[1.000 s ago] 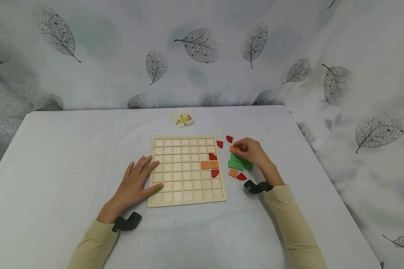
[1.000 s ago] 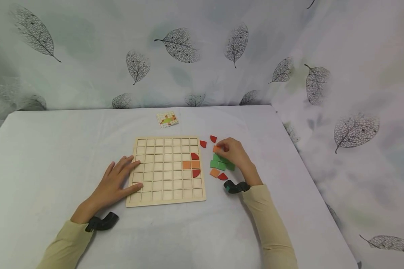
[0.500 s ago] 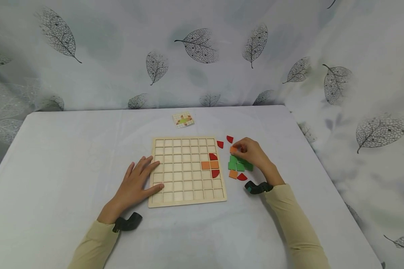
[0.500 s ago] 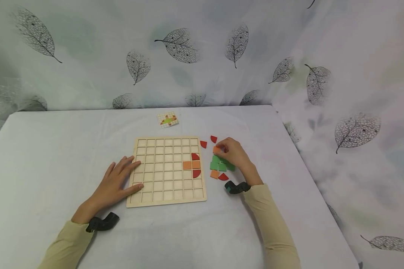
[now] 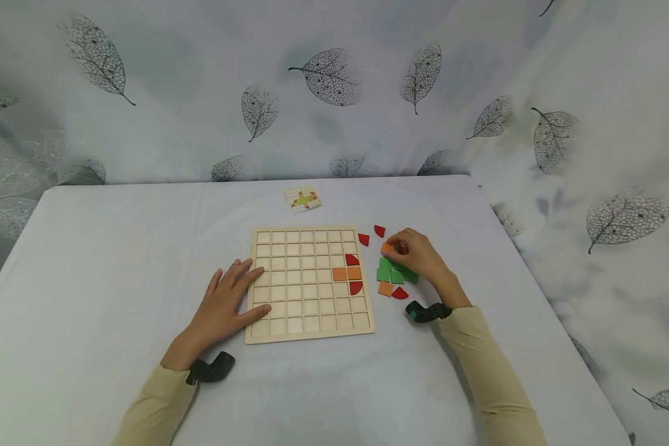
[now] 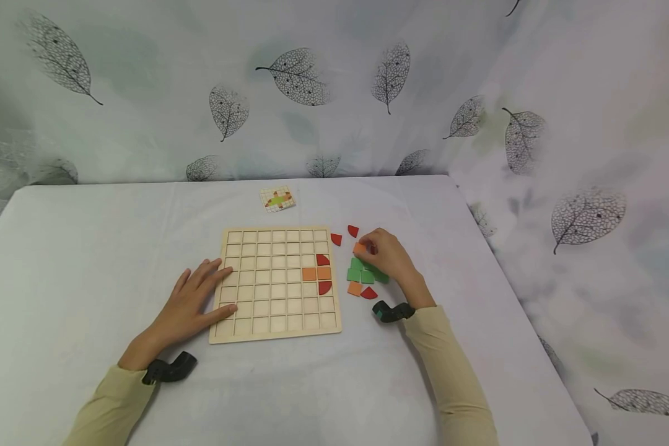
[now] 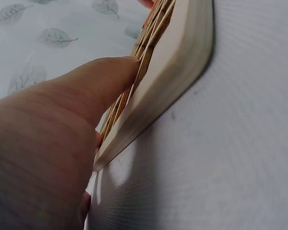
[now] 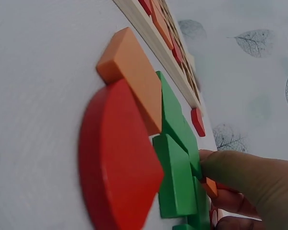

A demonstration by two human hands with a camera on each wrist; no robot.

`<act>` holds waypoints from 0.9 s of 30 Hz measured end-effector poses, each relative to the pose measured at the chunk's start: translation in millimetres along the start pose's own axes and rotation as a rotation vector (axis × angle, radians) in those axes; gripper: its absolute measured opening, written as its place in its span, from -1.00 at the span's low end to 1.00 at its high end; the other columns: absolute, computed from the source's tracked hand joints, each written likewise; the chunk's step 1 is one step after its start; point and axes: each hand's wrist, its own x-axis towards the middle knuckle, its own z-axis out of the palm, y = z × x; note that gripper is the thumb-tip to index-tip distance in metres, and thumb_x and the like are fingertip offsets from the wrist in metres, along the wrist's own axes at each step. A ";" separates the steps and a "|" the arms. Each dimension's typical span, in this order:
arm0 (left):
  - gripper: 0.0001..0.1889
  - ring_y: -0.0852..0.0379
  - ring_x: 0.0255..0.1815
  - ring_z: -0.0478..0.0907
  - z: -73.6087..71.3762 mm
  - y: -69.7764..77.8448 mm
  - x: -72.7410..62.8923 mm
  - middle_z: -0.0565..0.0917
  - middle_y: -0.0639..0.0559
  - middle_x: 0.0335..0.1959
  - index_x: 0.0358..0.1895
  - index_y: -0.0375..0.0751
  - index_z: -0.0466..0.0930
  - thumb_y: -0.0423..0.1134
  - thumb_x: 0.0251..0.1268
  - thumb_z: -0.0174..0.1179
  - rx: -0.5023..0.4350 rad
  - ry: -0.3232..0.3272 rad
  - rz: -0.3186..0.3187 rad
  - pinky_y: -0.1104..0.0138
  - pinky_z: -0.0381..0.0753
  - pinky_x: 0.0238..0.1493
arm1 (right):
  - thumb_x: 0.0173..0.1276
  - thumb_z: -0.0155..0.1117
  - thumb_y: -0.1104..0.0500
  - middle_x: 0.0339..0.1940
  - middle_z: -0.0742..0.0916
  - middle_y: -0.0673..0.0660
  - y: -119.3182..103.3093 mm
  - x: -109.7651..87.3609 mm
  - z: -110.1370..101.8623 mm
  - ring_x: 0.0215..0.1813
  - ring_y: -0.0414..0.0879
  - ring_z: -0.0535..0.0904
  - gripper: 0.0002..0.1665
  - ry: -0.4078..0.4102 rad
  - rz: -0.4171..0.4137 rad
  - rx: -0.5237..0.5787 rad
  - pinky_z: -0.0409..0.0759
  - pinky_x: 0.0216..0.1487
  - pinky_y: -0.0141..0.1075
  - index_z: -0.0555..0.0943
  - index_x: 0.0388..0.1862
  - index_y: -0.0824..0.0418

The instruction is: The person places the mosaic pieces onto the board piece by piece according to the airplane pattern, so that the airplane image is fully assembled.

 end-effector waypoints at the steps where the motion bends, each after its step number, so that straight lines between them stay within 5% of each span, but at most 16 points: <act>1: -0.21 -0.23 0.56 -0.07 0.0 -0.1 0.1 0.15 -0.20 0.51 0.46 -0.15 0.25 0.12 0.23 0.27 0.000 -0.001 -0.002 -0.14 -0.23 0.49 | 0.26 0.42 0.17 -0.20 0.64 0.24 0.1 -0.1 0.4 -0.22 0.04 0.48 -0.65 0.005 0.001 0.000 0.53 -0.17 -0.17 0.68 -0.07 0.38; 10: -0.20 -0.22 0.56 -0.08 0.5 -2.1 1.3 0.14 -0.20 0.51 0.46 -0.15 0.24 0.13 0.23 0.27 0.006 -0.005 -0.004 -0.14 -0.24 0.49 | 0.19 0.48 0.15 -0.32 0.64 0.16 1.9 -0.3 5.3 -0.36 -0.06 0.44 -0.67 0.045 -0.066 0.033 0.43 -0.37 -0.31 0.71 -0.15 0.34; 27: -0.21 -0.23 0.55 -0.06 1.9 -2.0 1.0 0.16 -0.21 0.50 0.45 -0.15 0.25 0.12 0.23 0.27 0.014 0.004 0.007 -0.15 -0.22 0.48 | 0.13 0.54 0.15 -0.33 0.63 0.10 -8.8 -11.0 8.3 -0.47 -0.15 0.41 -0.68 0.032 -0.143 0.083 0.47 -0.42 -0.35 0.71 -0.20 0.29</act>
